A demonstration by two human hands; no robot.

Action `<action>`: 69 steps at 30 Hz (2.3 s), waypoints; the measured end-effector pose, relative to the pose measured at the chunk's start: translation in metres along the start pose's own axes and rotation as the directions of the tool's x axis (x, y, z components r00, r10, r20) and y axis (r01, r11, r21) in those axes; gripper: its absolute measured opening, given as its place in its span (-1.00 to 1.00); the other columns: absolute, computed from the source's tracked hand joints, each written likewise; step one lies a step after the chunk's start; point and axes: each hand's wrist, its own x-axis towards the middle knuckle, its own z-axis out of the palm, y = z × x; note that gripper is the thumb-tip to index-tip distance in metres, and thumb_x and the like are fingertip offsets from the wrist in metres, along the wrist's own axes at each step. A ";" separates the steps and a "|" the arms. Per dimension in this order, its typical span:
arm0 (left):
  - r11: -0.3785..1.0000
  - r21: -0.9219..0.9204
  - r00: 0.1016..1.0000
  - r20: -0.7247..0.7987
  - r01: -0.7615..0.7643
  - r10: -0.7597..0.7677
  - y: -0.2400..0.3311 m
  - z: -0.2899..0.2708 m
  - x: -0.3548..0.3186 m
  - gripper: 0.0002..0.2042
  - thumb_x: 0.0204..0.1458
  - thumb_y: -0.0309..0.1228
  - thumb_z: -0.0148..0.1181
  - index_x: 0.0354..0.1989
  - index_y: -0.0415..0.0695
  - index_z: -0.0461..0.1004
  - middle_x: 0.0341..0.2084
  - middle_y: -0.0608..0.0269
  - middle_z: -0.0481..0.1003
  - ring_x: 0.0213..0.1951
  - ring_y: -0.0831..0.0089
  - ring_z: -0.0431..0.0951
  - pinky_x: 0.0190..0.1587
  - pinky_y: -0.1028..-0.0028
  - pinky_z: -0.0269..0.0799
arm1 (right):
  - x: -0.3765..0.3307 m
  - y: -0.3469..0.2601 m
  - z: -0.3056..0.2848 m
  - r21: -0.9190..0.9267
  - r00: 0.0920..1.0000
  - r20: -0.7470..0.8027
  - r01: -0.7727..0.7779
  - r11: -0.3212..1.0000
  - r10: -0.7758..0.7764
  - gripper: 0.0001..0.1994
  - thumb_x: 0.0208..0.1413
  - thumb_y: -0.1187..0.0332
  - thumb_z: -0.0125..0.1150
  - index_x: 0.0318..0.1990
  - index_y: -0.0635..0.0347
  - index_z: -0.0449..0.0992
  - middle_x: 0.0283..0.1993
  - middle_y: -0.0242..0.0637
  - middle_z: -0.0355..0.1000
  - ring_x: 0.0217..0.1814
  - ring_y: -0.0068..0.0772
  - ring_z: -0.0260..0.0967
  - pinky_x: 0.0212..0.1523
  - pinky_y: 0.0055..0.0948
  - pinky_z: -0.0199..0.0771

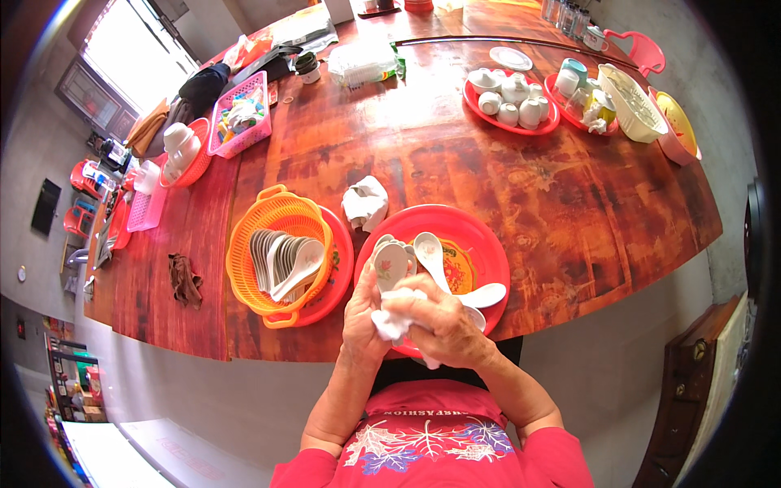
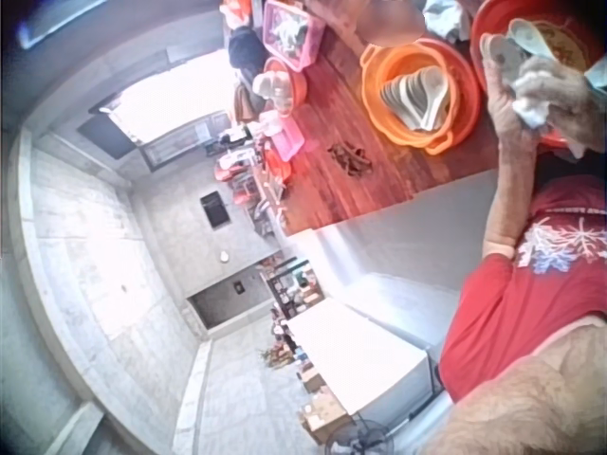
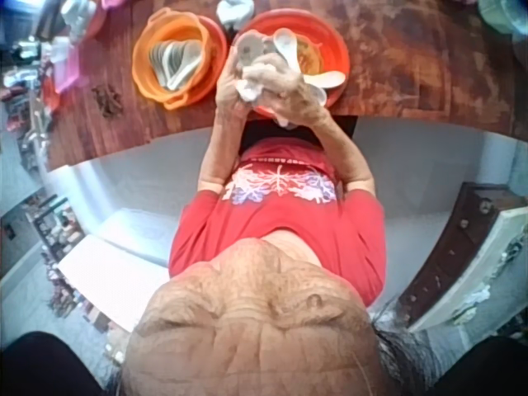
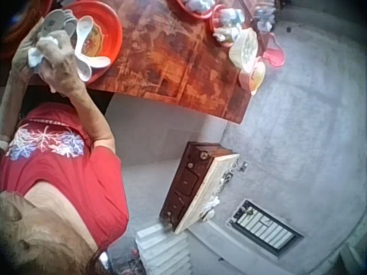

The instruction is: The person dries white ceramic spoons with a white cloth and places them into an orange plastic basket on a wooden table. The person handles each spoon individually, wiping it dry before stacking it in the basket.

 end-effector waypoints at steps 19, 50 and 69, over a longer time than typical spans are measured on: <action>0.691 0.600 0.843 -0.051 -0.403 0.535 -0.026 0.029 0.006 -0.67 0.28 -0.28 -0.22 0.15 -0.14 0.15 0.01 0.23 0.32 0.07 0.45 0.32 0.15 0.42 0.21 | 0.028 0.027 0.034 0.036 0.882 -0.393 -0.267 0.963 0.259 -0.60 -0.05 0.57 0.10 0.01 0.16 0.29 -0.15 -0.19 0.32 -0.11 -0.28 0.35 -0.10 -0.36 0.35; 0.600 0.733 0.862 -0.038 -0.320 0.506 0.005 0.015 -0.002 -0.89 0.18 -0.41 0.03 -0.16 -0.10 0.40 -0.34 0.42 0.46 -0.32 0.70 0.42 -0.27 0.65 0.36 | 0.021 0.030 0.025 0.098 0.881 -0.188 -0.422 0.901 0.434 -0.73 -0.05 0.41 0.14 -0.14 0.11 0.41 -0.43 -0.26 0.43 -0.40 -0.48 0.43 -0.36 -0.42 0.42; 0.589 0.790 0.913 -0.098 -0.170 0.395 0.001 -0.003 -0.002 -0.76 0.21 -0.34 -0.02 -0.10 -0.25 0.45 -0.44 0.39 0.49 -0.45 0.71 0.43 -0.46 0.68 0.34 | 0.017 0.005 0.005 -0.191 0.954 -0.257 -0.206 0.960 0.154 -0.67 -0.12 0.50 0.17 -0.10 0.21 0.43 -0.20 -0.05 0.38 -0.22 -0.09 0.41 -0.19 -0.27 0.41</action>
